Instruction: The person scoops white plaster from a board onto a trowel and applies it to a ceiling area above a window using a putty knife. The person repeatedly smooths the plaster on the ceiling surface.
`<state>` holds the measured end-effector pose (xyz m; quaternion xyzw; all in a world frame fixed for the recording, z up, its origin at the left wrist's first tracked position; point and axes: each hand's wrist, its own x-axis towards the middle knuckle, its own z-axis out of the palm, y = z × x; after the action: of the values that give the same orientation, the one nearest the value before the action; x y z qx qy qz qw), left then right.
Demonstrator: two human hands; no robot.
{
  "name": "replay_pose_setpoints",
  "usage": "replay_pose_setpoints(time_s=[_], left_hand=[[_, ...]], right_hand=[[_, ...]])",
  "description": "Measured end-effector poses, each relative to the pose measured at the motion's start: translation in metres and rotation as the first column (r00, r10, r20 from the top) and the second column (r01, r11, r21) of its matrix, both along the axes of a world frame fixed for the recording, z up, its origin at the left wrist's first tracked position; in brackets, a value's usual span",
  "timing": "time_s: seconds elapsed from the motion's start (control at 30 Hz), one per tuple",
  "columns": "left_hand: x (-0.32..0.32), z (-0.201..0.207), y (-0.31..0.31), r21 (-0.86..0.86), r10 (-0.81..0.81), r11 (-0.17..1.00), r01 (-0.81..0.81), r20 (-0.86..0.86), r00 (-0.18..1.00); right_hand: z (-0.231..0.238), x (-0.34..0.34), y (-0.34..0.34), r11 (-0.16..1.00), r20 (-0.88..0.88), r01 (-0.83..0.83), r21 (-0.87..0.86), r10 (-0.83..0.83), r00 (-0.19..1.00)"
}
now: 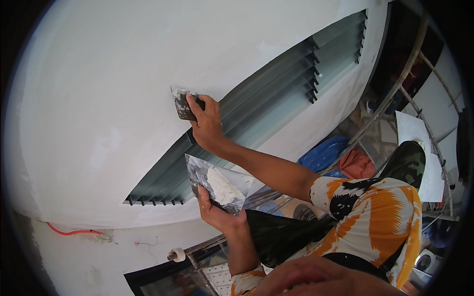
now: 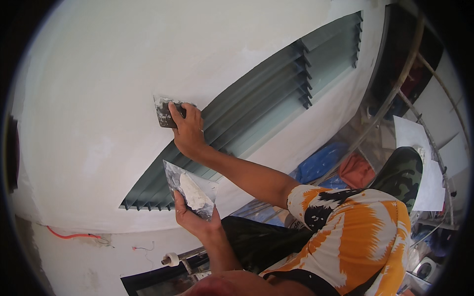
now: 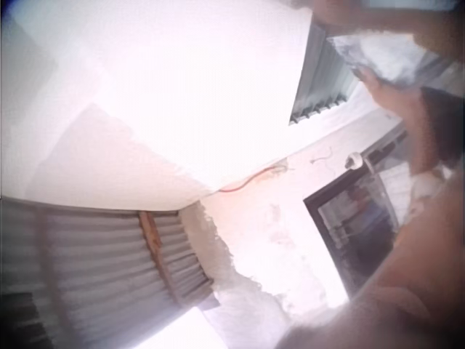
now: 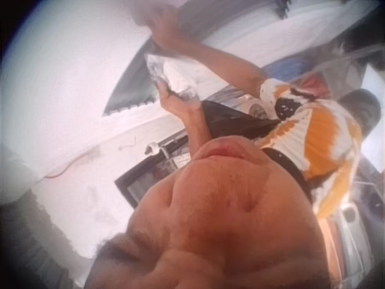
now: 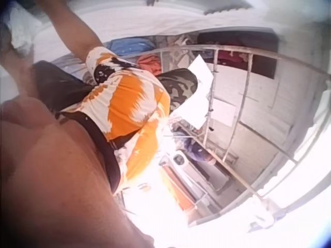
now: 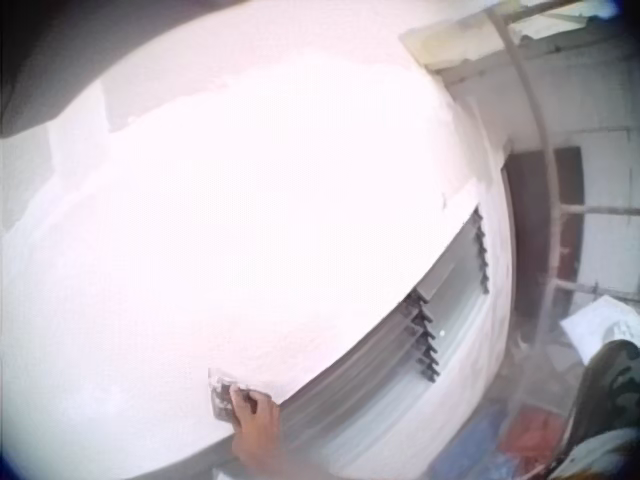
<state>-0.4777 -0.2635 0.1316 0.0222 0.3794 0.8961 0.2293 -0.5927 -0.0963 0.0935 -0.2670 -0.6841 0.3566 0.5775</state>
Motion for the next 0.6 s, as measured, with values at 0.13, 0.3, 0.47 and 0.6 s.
replay_pose_setpoints(time_s=[0.13, 0.3, 0.47, 0.6], left_hand=[[-0.015, 0.0, -0.009, -0.062, 0.099, 0.993, -0.096, 0.056, 0.993], [-0.017, 0.0, -0.005, -0.057, -0.056, 0.996, 0.067, 0.185, 0.981], [-0.013, 0.0, 0.007, -0.059, -0.096, 0.991, 0.117, 0.286, 0.953], [-0.023, -0.009, -0.002, 0.024, -0.228, 0.973, 0.229, 0.249, 0.941]], right_hand=[[-0.034, 0.126, 0.005, 0.611, -0.491, -0.698, -0.373, 0.509, 0.707], [-0.048, 0.219, 0.062, 0.787, -0.311, -0.563, -0.25, 0.486, 0.817], [-0.023, 0.196, 0.206, 0.958, -0.228, 0.245, -0.147, -0.274, 0.934], [0.003, 0.18, 0.294, 0.852, -0.165, 0.523, -0.036, -0.521, 0.837]])
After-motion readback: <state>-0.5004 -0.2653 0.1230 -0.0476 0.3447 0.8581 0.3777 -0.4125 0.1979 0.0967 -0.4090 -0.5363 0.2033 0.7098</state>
